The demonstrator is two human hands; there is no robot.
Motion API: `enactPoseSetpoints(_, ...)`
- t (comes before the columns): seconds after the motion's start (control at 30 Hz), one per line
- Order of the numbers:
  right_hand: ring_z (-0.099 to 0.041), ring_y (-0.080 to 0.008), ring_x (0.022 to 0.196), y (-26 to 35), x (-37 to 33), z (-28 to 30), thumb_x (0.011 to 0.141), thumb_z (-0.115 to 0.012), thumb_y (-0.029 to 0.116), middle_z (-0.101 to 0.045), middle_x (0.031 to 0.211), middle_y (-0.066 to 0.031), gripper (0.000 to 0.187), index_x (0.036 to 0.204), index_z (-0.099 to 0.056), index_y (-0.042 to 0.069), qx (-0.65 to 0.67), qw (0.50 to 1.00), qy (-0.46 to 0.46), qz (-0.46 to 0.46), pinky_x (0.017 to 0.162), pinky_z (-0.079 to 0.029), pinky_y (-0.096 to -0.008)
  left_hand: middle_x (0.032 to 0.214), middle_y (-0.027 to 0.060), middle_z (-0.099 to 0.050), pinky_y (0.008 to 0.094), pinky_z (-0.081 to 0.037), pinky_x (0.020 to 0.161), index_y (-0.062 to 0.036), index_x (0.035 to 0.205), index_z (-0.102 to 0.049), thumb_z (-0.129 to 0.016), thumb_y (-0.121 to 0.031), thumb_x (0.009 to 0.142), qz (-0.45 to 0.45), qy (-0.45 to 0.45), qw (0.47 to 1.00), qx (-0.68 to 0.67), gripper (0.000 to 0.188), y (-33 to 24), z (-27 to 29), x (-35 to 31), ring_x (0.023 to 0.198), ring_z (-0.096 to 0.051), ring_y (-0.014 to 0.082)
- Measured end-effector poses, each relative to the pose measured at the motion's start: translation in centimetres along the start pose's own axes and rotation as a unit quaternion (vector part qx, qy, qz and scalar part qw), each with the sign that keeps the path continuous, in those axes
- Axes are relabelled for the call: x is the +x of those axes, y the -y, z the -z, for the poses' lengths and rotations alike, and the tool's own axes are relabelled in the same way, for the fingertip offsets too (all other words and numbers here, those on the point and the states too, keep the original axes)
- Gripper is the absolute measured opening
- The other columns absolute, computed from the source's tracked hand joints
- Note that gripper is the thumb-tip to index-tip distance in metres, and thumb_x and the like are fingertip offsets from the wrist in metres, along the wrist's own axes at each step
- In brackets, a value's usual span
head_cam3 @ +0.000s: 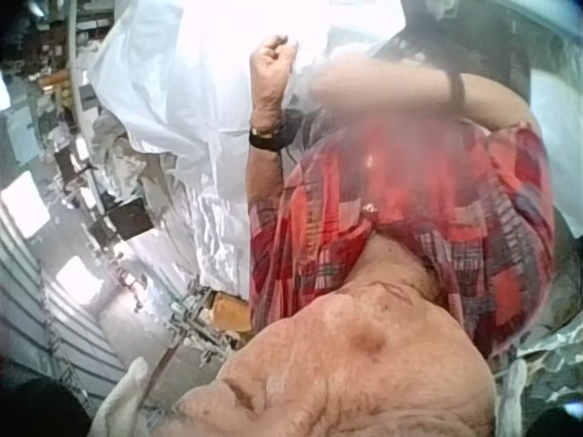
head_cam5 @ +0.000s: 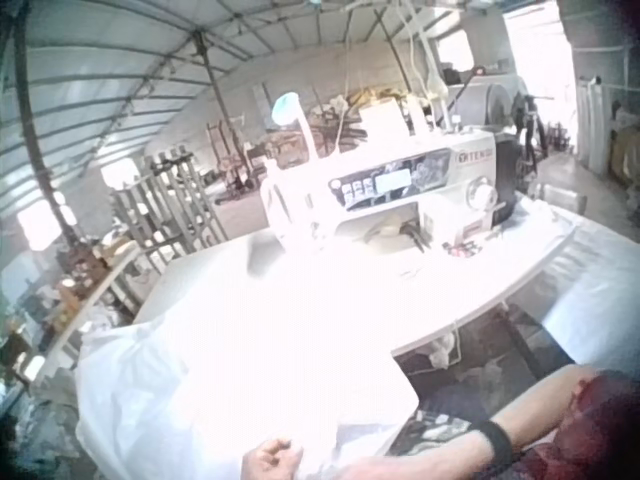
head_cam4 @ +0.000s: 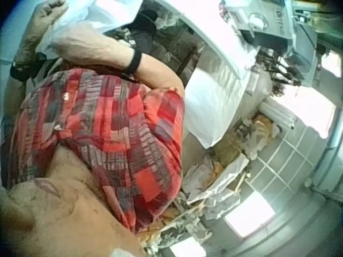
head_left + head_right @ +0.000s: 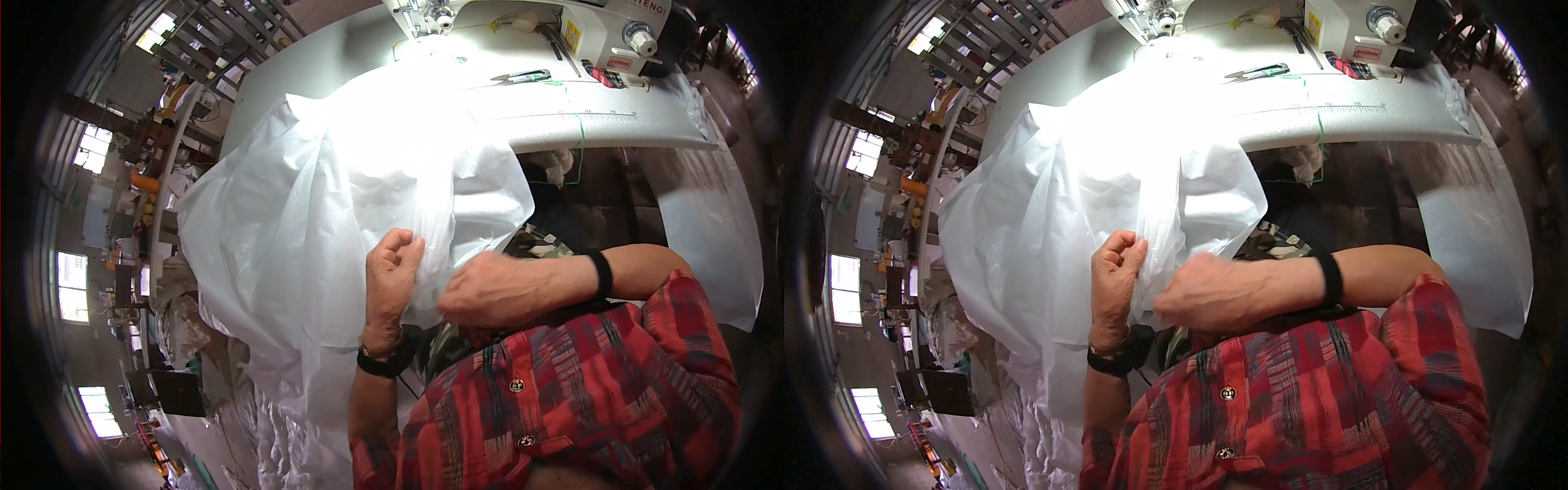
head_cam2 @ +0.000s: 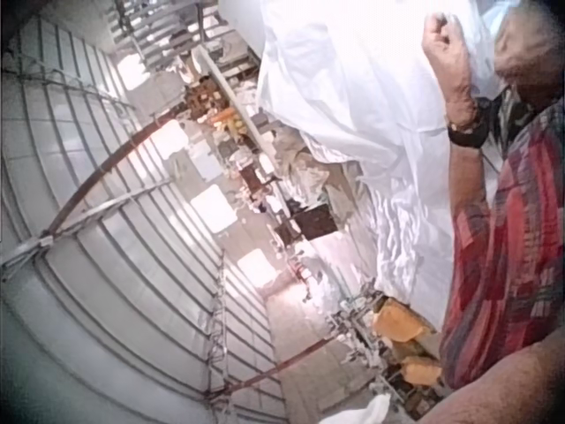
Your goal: Sewing together large sheets of white plastic material using an industrial sewing machine.
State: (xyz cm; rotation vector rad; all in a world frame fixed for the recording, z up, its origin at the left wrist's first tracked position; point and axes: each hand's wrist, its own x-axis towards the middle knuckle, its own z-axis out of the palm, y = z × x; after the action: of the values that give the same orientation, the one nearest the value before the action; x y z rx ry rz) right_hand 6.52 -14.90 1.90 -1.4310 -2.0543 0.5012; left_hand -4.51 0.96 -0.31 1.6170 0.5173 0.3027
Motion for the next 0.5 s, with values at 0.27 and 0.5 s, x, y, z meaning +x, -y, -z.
enactPoseSetpoints(0.27,-0.067,-0.0327,0.064,-3.0,-6.0,3.0,0.079,-0.059,0.010,-0.062,0.065,-0.0148,0.012,0.085,-0.054,0.002,-0.265,0.920,0.102,-0.270,0.057,-0.052,-0.0431,0.073,-0.0057,-0.057,0.0178,-0.039,0.057,0.0001,0.088,-0.063,-0.065,-0.006,0.091,-0.075,-0.028,0.994,0.068,0.007,-2.4,0.7,-0.7,0.065,-0.048,0.0013)
enactPoseSetpoints(0.5,-0.064,-0.0267,0.071,1.4,-3.6,3.0,0.081,-0.058,0.010,-0.059,0.075,-0.0117,0.010,0.086,-0.054,0.003,-0.141,0.987,-0.071,-0.041,0.058,-0.052,-0.0370,0.070,-0.0016,-0.059,0.0202,-0.042,0.056,0.0041,0.090,-0.064,-0.065,0.001,0.087,-0.196,0.044,0.964,0.177,0.004,-3.2,-1.7,-0.7,0.064,-0.049,0.0023)
